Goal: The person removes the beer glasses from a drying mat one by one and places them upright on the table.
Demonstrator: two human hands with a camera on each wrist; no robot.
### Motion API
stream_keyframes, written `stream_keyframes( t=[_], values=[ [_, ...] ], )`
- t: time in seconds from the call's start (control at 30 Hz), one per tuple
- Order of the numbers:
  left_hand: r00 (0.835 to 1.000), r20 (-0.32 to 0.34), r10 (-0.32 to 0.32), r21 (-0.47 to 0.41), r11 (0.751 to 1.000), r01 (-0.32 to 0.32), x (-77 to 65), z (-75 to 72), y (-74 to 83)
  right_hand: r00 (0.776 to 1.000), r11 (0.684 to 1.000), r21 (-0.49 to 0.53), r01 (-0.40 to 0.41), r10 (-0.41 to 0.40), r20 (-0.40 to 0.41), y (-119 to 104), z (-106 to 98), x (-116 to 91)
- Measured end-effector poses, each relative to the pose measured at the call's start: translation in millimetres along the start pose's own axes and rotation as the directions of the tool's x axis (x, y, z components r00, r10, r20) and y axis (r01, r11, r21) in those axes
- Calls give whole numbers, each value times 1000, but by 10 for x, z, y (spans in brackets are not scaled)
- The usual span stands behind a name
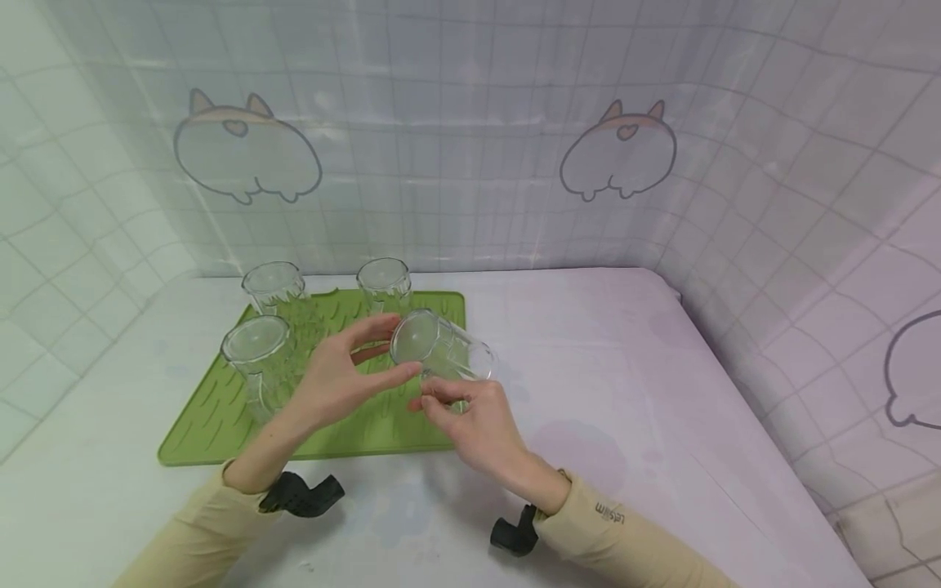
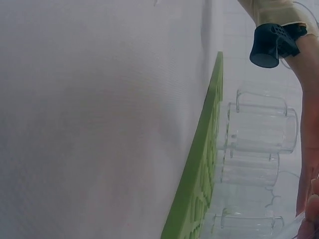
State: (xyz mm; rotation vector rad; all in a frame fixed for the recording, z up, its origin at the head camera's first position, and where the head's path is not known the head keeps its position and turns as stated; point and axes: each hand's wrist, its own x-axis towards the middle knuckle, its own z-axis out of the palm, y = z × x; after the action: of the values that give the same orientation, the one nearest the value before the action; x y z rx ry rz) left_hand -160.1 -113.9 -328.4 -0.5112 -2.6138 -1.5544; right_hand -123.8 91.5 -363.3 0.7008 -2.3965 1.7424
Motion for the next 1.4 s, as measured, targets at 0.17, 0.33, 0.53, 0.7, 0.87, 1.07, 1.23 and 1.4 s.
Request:
stream_keyframes(
  t=[0.17,0.33,0.53,0.7,0.87,1.07,1.23,1.4],
  values=[
    [1000,-9,13,11,1000,-13,4,20,-12,1000,1000,-16,23,-23,0,-5,13,-15],
    [1000,-10,13,29,1000,-13,-8,31,-9,999,998,-52,40,-40,8,-7,25,-21],
    [1000,-19,3,48,999,-3,-17,41,-17,998,997,-51,65,-64,23,5,30,-29],
    [1000,-21,-12,64,998,13,-21,44,-6,994,993,-58,102,-100,41,18,38,-31],
    [1000,-20,-18,79,997,19,-22,43,-3,987,983,-91,158,-154,51,31,55,-27],
    [999,-25,-22,91,996,25,-24,41,-2,983,978,-104,181,-176,57,46,66,-25],
    [999,-30,-25,87,996,27,-22,41,-17,983,977,-114,178,-172,61,52,70,-24],
    [999,-37,-14,48,999,16,-16,39,-37,982,973,-131,187,-180,63,50,70,-18]
  ],
)
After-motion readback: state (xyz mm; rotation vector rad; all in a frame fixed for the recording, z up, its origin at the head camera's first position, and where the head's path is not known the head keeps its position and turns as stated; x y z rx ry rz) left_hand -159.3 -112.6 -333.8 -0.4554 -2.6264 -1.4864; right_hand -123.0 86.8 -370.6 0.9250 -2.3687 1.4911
